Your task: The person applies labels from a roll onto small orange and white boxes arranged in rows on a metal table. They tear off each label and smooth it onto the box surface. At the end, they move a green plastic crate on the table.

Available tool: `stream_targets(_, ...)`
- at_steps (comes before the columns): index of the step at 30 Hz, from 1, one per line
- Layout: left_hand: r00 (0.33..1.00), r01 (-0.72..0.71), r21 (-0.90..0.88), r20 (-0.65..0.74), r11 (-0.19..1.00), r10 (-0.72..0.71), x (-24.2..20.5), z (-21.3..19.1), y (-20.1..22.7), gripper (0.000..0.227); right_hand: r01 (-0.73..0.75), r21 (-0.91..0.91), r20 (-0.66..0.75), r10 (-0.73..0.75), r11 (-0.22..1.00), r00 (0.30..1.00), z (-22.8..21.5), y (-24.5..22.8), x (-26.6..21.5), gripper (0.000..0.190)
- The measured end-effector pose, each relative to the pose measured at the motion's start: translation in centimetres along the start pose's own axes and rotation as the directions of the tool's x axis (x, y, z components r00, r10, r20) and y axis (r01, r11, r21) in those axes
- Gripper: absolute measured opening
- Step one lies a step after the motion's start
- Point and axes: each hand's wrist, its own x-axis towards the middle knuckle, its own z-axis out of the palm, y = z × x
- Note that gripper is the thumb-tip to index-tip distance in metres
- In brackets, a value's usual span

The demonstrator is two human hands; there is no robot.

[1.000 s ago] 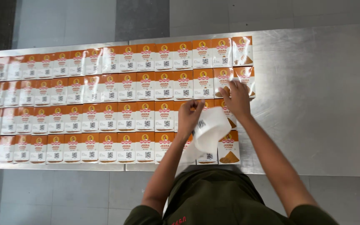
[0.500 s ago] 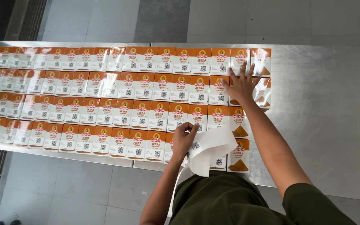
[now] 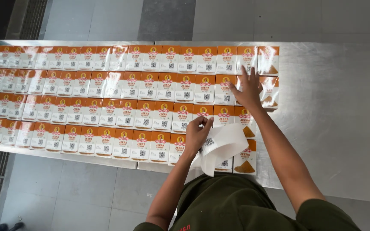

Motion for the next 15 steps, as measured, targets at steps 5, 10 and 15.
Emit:
stream_targets(5,0.998,-0.054,-0.048,-0.027,0.997,0.053,0.4,0.6,-0.1,0.044,0.154,0.581,0.066,-0.235,0.799,0.97,-11.7,-10.1,-11.5,0.083)
stream_targets(10,0.986,-0.164,-0.086,-0.039,0.983,0.161,0.0,1.7,1.6,0.049,0.475,0.295,-0.05,-0.484,0.829,0.874,-13.9,-14.0,-18.3,0.07)
stream_targets(15,0.973,-0.21,-0.251,0.041,0.945,0.228,-0.9,2.7,0.8,0.042,0.488,0.099,-0.234,-0.456,0.867,0.858,-12.7,-13.8,-21.0,0.037)
